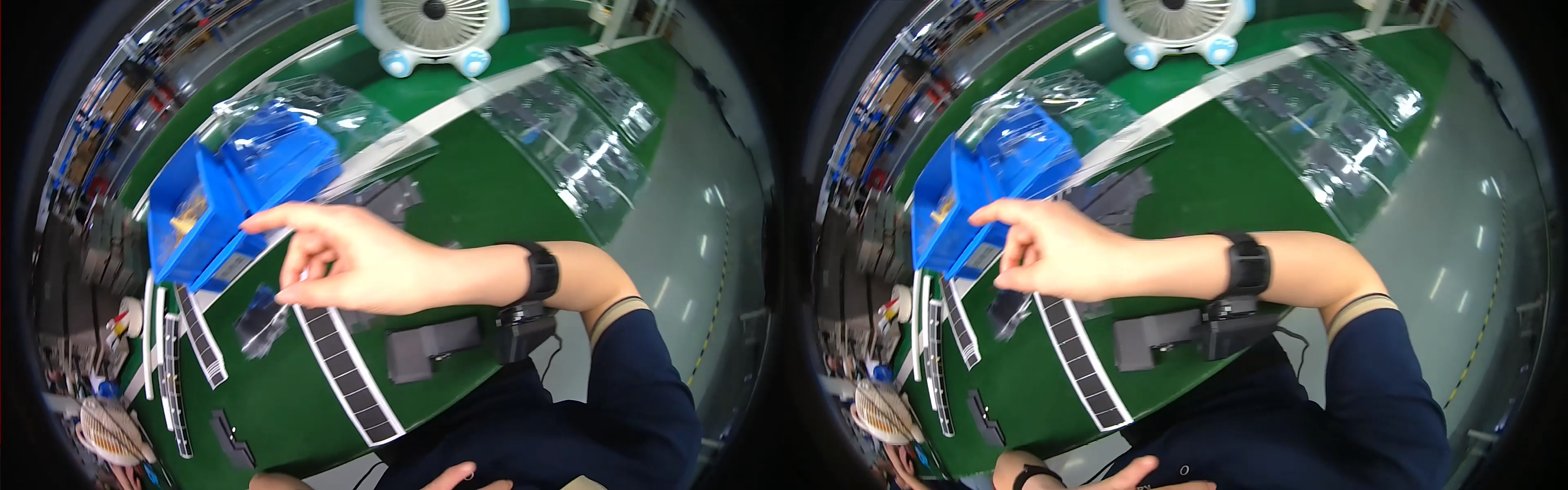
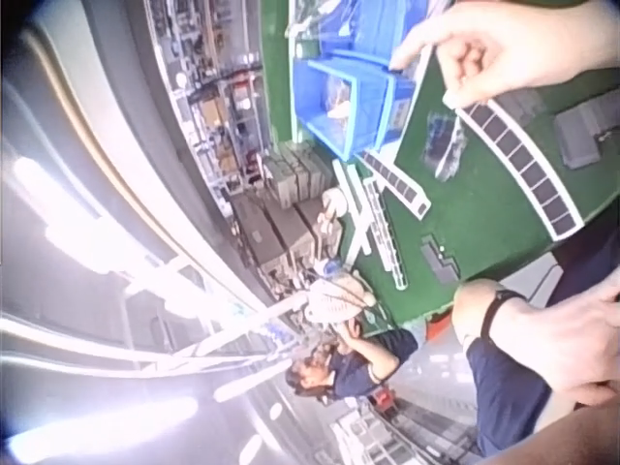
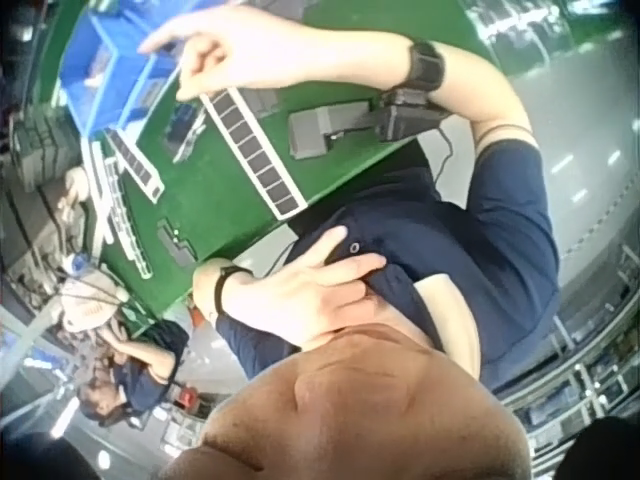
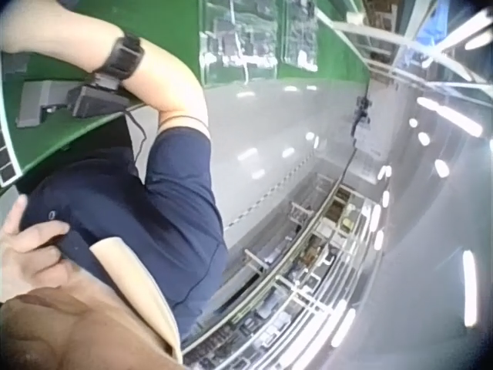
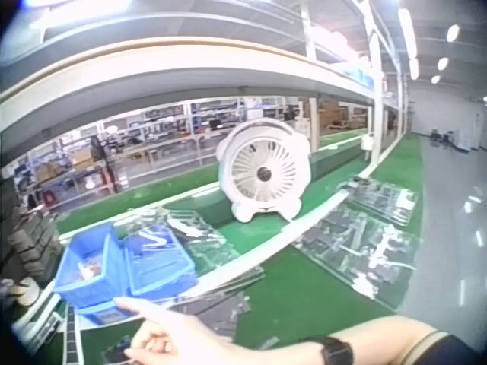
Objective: Applying labels and protective films to plastic electronic housing parts at a factory workbench.
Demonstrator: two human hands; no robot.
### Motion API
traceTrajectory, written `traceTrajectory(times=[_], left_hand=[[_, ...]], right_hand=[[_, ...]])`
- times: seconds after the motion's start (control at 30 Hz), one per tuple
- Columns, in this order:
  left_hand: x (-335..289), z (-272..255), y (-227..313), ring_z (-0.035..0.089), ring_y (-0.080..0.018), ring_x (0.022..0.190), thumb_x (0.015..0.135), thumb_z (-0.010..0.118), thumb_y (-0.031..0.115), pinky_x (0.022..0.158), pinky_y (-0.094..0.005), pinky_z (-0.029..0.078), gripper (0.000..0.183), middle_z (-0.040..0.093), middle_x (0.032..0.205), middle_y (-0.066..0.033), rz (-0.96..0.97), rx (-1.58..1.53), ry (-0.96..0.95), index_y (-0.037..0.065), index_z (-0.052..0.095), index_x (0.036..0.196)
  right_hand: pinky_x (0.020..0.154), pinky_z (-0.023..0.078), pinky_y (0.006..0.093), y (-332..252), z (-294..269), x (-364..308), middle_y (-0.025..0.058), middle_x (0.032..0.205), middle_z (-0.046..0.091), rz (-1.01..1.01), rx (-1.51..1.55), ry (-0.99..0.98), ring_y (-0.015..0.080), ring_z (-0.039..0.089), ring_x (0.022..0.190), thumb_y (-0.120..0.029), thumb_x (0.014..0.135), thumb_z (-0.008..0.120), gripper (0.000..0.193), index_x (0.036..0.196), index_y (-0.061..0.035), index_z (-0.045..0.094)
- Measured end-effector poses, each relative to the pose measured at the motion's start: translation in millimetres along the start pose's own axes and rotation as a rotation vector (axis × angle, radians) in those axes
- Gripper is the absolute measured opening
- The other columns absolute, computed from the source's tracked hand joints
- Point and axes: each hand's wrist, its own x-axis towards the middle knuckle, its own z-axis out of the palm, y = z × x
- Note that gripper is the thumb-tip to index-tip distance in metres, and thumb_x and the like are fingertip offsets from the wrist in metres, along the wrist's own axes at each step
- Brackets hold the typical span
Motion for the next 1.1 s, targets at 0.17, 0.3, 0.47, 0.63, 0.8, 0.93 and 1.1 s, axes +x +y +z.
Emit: traceTrajectory(times=[0.17, 0.3, 0.47, 0.63, 0.8, 0.93, 1.1], left_hand=[[7, 6, 1, 0.041, -0.0331, 0.125, 0.077, 0.058, 0.034, 0.098, -0.0688, 0.016, 0.035, 0.053, 0.083, -0.0082, -0.065, 0.011, -0.01, 0.008, 0.059, 0.1], [11, 9, 0, 0.039, -0.0343, 0.127, 0.075, 0.06, 0.036, 0.097, -0.0699, 0.016, 0.038, 0.054, 0.084, -0.0079, -0.154, -0.086, 0.045, 0.008, 0.059, 0.1], [5, 20, -2, 0.038, -0.038, 0.125, 0.08, 0.059, 0.04, 0.102, -0.0667, 0.015, 0.033, 0.052, 0.073, -0.0112, -0.185, 0.049, -0.114, 0.007, 0.058, 0.087], [5, 13, -1, 0.043, -0.0359, 0.115, 0.083, 0.057, 0.043, 0.103, -0.0632, 0.019, 0.035, 0.053, 0.071, -0.0111, -0.217, 0.082, -0.002, 0.008, 0.057, 0.085], [4, 17, -5, 0.044, -0.0352, 0.109, 0.083, 0.054, 0.047, 0.103, -0.0628, 0.019, 0.04, 0.054, 0.071, -0.0104, -0.164, 0.066, -0.001, 0.007, 0.057, 0.078], [1, 14, -4, 0.044, -0.0351, 0.108, 0.083, 0.054, 0.047, 0.104, -0.0627, 0.018, 0.041, 0.053, 0.068, -0.0108, -0.182, 0.067, -0.102, 0.007, 0.055, 0.073], [-1, 11, -2, 0.044, -0.0344, 0.104, 0.083, 0.053, 0.047, 0.106, -0.0605, 0.018, 0.044, 0.053, 0.068, -0.0126, -0.185, 0.121, -0.019, 0.006, 0.053, 0.069]], right_hand=[[0.066, 0.047, 0.0228, -4, 5, -1, 0.0056, 0.083, 0.062, 0.005, -0.036, 0.004, 0.0074, 0.055, 0.068, -0.007, 0.083, 0.066, 0.059, 0.136, -0.0052, 0.039], [0.065, 0.046, 0.0225, -6, 2, -4, 0.0048, 0.083, 0.063, 0.015, -0.047, 0.004, 0.0066, 0.054, 0.067, -0.007, 0.083, 0.065, 0.058, 0.135, -0.005, 0.039], [0.062, 0.046, 0.0208, -4, 4, -2, 0.0039, 0.082, 0.063, 0.052, -0.039, -0.007, 0.0055, 0.057, 0.068, -0.008, 0.084, 0.066, 0.056, 0.134, -0.0051, 0.04], [0.061, 0.046, 0.0203, 3, 8, 1, 0.0031, 0.081, 0.062, 0.05, -0.012, -0.023, 0.0054, 0.057, 0.068, -0.008, 0.084, 0.066, 0.055, 0.134, -0.0051, 0.041], [0.061, 0.046, 0.0194, 6, 7, 2, 0.0017, 0.08, 0.06, 0.037, -0.027, -0.011, 0.0051, 0.058, 0.069, -0.008, 0.085, 0.065, 0.052, 0.132, -0.0059, 0.044], [0.06, 0.044, 0.0211, 4, 11, 2, 0.0046, 0.077, 0.064, 0.039, -0.001, 0.025, 0.0047, 0.053, 0.063, -0.007, 0.081, 0.065, 0.049, 0.126, 0.0013, 0.047], [0.061, 0.045, 0.0208, -6, 6, -12, 0.0032, 0.079, 0.064, 0.015, -0.016, 0.057, 0.0048, 0.054, 0.066, -0.007, 0.082, 0.065, 0.049, 0.127, -0.0012, 0.047]])
